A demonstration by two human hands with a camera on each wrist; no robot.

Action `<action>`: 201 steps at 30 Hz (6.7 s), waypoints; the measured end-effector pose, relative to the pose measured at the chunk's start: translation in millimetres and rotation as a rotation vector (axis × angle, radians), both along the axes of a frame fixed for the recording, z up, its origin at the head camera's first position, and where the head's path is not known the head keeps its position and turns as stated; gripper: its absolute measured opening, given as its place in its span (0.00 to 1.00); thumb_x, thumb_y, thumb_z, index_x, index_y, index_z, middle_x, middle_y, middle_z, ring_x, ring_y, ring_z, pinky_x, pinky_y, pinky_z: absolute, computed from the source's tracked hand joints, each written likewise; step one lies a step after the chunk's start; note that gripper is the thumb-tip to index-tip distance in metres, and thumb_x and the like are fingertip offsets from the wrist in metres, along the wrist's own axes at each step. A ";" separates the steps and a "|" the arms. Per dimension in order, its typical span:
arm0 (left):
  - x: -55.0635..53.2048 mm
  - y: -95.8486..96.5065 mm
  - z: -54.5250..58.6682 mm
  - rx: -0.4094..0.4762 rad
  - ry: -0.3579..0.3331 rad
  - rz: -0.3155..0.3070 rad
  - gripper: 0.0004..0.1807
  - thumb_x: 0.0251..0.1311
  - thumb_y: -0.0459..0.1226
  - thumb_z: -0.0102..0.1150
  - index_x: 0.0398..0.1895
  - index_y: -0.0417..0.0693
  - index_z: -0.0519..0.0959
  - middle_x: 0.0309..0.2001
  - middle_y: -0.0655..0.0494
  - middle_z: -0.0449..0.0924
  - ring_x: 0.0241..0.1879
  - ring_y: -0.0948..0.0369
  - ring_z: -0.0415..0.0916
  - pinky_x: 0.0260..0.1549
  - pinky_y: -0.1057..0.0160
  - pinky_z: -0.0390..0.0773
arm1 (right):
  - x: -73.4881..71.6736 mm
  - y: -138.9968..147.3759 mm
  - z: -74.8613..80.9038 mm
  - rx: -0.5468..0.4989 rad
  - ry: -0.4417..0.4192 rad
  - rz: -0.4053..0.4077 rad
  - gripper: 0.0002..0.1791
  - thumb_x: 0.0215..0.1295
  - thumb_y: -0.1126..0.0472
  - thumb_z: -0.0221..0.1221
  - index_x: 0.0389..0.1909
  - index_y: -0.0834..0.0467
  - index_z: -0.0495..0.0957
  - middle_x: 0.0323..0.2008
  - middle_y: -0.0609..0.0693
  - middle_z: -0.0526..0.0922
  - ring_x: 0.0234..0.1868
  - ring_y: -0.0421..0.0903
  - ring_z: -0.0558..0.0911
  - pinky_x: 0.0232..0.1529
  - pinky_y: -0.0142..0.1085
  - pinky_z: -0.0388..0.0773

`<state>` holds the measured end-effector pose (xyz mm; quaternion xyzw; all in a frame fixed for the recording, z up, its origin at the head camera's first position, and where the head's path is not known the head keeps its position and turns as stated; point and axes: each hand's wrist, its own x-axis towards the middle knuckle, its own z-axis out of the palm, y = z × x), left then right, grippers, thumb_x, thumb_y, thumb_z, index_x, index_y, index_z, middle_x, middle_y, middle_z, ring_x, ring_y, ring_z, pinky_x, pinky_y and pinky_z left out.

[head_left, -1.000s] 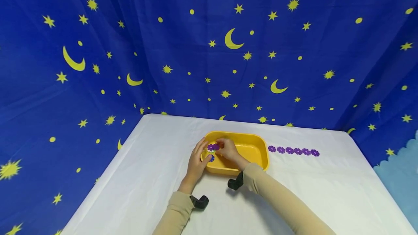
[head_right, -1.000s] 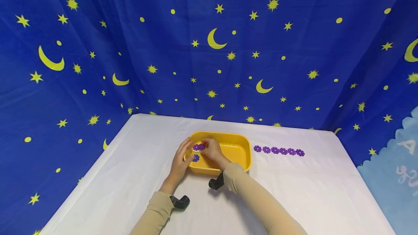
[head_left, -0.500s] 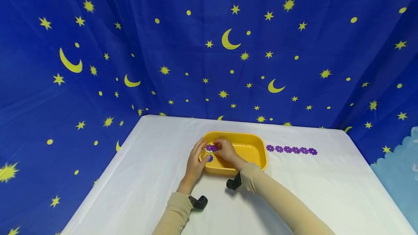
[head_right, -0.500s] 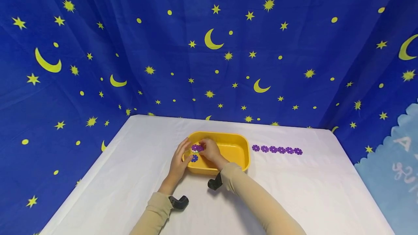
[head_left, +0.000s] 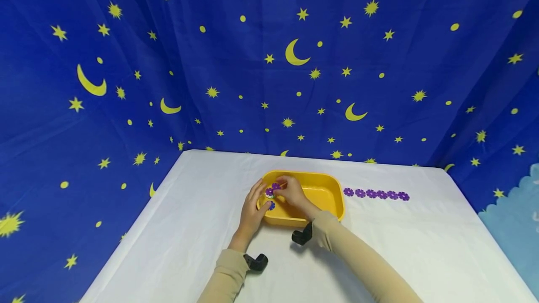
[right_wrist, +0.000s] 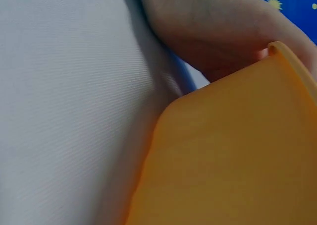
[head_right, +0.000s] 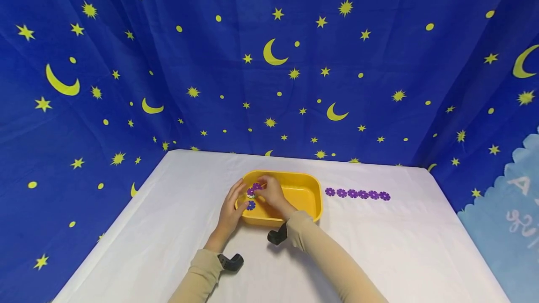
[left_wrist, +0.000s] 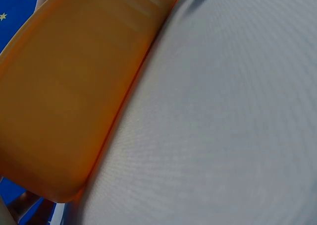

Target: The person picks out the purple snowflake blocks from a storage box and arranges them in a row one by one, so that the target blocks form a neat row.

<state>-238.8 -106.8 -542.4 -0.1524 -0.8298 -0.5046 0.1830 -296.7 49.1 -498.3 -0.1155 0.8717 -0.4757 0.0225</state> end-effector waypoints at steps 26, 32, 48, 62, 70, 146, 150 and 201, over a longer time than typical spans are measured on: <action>0.6 -3.0 -1.0 0.010 0.006 0.006 0.28 0.58 0.35 0.55 0.65 0.45 0.69 0.72 0.50 0.60 0.69 0.44 0.60 0.65 0.37 0.59 | -0.6 1.8 7.8 -0.192 0.104 -0.044 0.16 0.55 0.69 0.65 0.46 0.66 0.79 0.44 0.61 0.83 0.40 0.52 0.81 0.44 0.40 0.82; -0.9 -1.2 -1.9 -0.002 0.025 -0.001 0.28 0.58 0.35 0.55 0.65 0.46 0.69 0.72 0.50 0.59 0.66 0.43 0.63 0.64 0.36 0.60 | 1.4 5.7 11.4 -0.233 0.109 -0.063 0.16 0.55 0.68 0.65 0.46 0.65 0.80 0.44 0.61 0.83 0.42 0.54 0.81 0.48 0.42 0.82; -1.6 -0.3 -0.5 0.002 0.021 -0.013 0.29 0.59 0.39 0.54 0.65 0.44 0.68 0.72 0.50 0.59 0.68 0.44 0.60 0.66 0.37 0.58 | 9.1 13.2 21.4 -0.288 0.187 -0.139 0.17 0.53 0.69 0.66 0.45 0.66 0.80 0.43 0.63 0.83 0.43 0.57 0.81 0.49 0.46 0.80; -0.8 1.1 -3.2 0.002 -0.001 -0.020 0.29 0.60 0.41 0.54 0.65 0.43 0.68 0.73 0.53 0.58 0.68 0.46 0.61 0.67 0.38 0.57 | 11.5 32.0 25.1 -0.270 0.314 -0.229 0.19 0.51 0.70 0.67 0.45 0.68 0.80 0.42 0.62 0.83 0.41 0.56 0.81 0.47 0.46 0.79; -0.9 0.7 -0.9 0.007 0.018 -0.016 0.29 0.59 0.38 0.55 0.65 0.42 0.68 0.72 0.50 0.59 0.68 0.45 0.61 0.66 0.38 0.58 | 14.2 51.5 35.6 -0.300 0.345 -0.278 0.19 0.51 0.71 0.66 0.46 0.69 0.79 0.44 0.64 0.82 0.42 0.58 0.80 0.47 0.44 0.79; 0.3 1.9 -0.6 0.029 -0.013 -0.017 0.29 0.60 0.39 0.54 0.65 0.40 0.68 0.73 0.50 0.58 0.71 0.46 0.57 0.68 0.38 0.55 | 33.4 301.0 -17.9 -0.381 0.227 -1.320 0.22 0.51 0.68 0.64 0.50 0.61 0.80 0.41 0.40 0.80 0.23 0.22 0.65 0.32 0.18 0.63; 0.1 2.3 -0.5 0.023 0.009 -0.019 0.29 0.60 0.39 0.54 0.64 0.40 0.68 0.72 0.48 0.58 0.70 0.45 0.58 0.67 0.37 0.57 | 33.6 301.5 -21.3 -0.347 0.137 -1.336 0.24 0.54 0.67 0.63 0.55 0.60 0.78 0.48 0.49 0.81 0.39 0.32 0.75 0.48 0.23 0.68; -0.8 3.0 -1.3 0.024 0.004 -0.021 0.27 0.60 0.36 0.55 0.64 0.39 0.68 0.73 0.50 0.58 0.70 0.46 0.58 0.67 0.37 0.57 | 27.2 296.4 -20.8 -0.335 0.114 -1.256 0.23 0.63 0.63 0.55 0.60 0.60 0.73 0.55 0.54 0.79 0.46 0.35 0.74 0.59 0.30 0.70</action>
